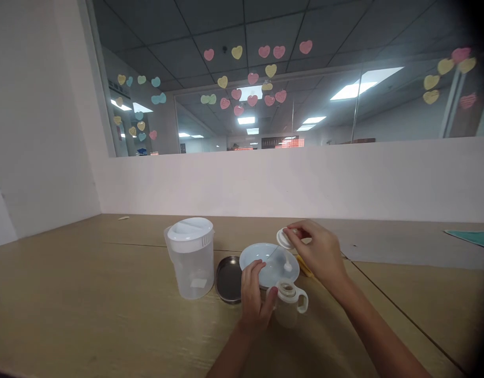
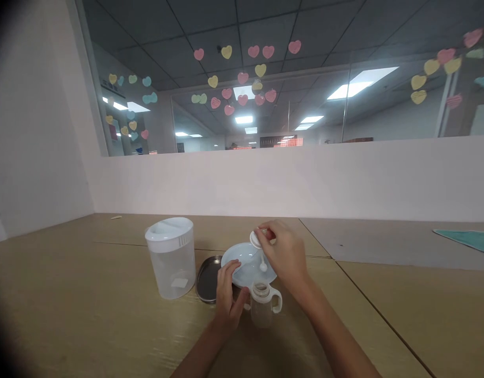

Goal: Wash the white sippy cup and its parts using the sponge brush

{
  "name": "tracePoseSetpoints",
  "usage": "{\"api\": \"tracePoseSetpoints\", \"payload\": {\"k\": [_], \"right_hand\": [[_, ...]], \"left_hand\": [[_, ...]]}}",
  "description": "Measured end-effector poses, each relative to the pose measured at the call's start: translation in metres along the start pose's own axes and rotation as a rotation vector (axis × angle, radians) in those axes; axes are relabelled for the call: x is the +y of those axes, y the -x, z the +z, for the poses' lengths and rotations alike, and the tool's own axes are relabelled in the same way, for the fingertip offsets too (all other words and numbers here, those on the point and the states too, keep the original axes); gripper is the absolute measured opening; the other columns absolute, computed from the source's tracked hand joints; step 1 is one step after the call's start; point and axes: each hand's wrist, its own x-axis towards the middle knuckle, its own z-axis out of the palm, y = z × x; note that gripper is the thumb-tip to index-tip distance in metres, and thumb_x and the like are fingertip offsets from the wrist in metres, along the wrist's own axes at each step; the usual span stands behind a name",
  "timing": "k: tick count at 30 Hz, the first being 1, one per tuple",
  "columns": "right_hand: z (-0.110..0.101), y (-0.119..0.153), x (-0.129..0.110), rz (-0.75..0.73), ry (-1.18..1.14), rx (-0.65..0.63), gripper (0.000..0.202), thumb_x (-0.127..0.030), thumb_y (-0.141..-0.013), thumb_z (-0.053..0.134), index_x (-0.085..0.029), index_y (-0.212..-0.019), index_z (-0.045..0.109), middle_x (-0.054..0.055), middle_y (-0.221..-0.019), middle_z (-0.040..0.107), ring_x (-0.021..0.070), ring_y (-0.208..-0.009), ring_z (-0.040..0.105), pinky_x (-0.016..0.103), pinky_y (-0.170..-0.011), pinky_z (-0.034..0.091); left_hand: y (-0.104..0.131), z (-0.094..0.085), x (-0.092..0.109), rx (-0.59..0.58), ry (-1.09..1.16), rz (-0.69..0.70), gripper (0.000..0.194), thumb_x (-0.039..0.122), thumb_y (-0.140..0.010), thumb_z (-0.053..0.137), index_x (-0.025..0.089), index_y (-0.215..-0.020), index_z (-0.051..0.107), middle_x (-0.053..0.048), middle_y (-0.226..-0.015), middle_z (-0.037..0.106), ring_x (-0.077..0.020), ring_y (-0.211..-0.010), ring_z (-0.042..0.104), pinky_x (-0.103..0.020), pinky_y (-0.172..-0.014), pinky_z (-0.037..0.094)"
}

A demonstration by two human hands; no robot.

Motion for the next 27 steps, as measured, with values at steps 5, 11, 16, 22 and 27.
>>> {"api": "tracePoseSetpoints", "payload": {"k": [5, 11, 16, 22, 27], "right_hand": [[0.019, 0.003, 0.003, -0.003, -0.024, 0.0, 0.024, -0.038, -0.083, 0.049, -0.019, -0.081, 0.064, 0.004, -0.076, 0.065, 0.0162, -0.068, 0.058, 0.026, -0.063, 0.041], [0.034, 0.008, 0.004, 0.016, -0.055, -0.074, 0.023, -0.036, -0.083, 0.05, -0.019, -0.081, 0.065, 0.004, -0.074, 0.064, 0.0158, -0.067, 0.057, 0.025, -0.063, 0.042], [0.041, 0.009, 0.007, 0.017, -0.054, -0.111, 0.023, -0.036, -0.083, 0.049, -0.018, -0.081, 0.065, 0.004, -0.074, 0.064, 0.0156, -0.067, 0.057, 0.025, -0.064, 0.041], [0.045, 0.005, 0.02, 0.029, 0.067, -0.136, 0.023, -0.035, -0.084, 0.048, -0.018, -0.079, 0.064, 0.002, -0.071, 0.062, 0.0147, -0.065, 0.054, 0.024, -0.061, 0.036], [0.05, 0.0, 0.041, 0.039, 0.233, -0.2, 0.022, -0.029, -0.083, 0.046, -0.017, -0.076, 0.063, 0.003, -0.072, 0.062, 0.0143, -0.064, 0.053, 0.024, -0.057, 0.031]], "left_hand": [[-0.004, -0.003, 0.001, -0.063, -0.031, -0.022, 0.035, 0.038, -0.089, 0.039, 0.022, -0.119, 0.049, -0.012, -0.133, 0.043, -0.027, -0.122, 0.04, -0.048, -0.099, 0.034], [-0.005, 0.0, -0.003, -0.118, -0.05, -0.025, 0.035, 0.036, -0.091, 0.039, 0.026, -0.121, 0.052, -0.008, -0.138, 0.043, -0.0248, -0.128, 0.037, -0.048, -0.104, 0.031], [-0.003, 0.005, -0.011, -0.123, -0.012, -0.072, 0.035, 0.034, -0.093, 0.034, 0.024, -0.121, 0.052, -0.006, -0.128, 0.054, -0.0223, -0.127, 0.038, -0.048, -0.105, 0.03], [-0.005, 0.005, -0.014, -0.031, -0.061, -0.123, 0.033, 0.033, -0.093, 0.034, 0.022, -0.111, 0.059, -0.006, -0.115, 0.062, -0.0217, -0.115, 0.049, -0.044, -0.099, 0.035], [-0.007, 0.002, -0.016, -0.053, -0.129, -0.111, 0.032, 0.032, -0.093, 0.033, 0.022, -0.106, 0.06, -0.006, -0.109, 0.063, -0.0211, -0.107, 0.053, -0.041, -0.093, 0.039]]}}
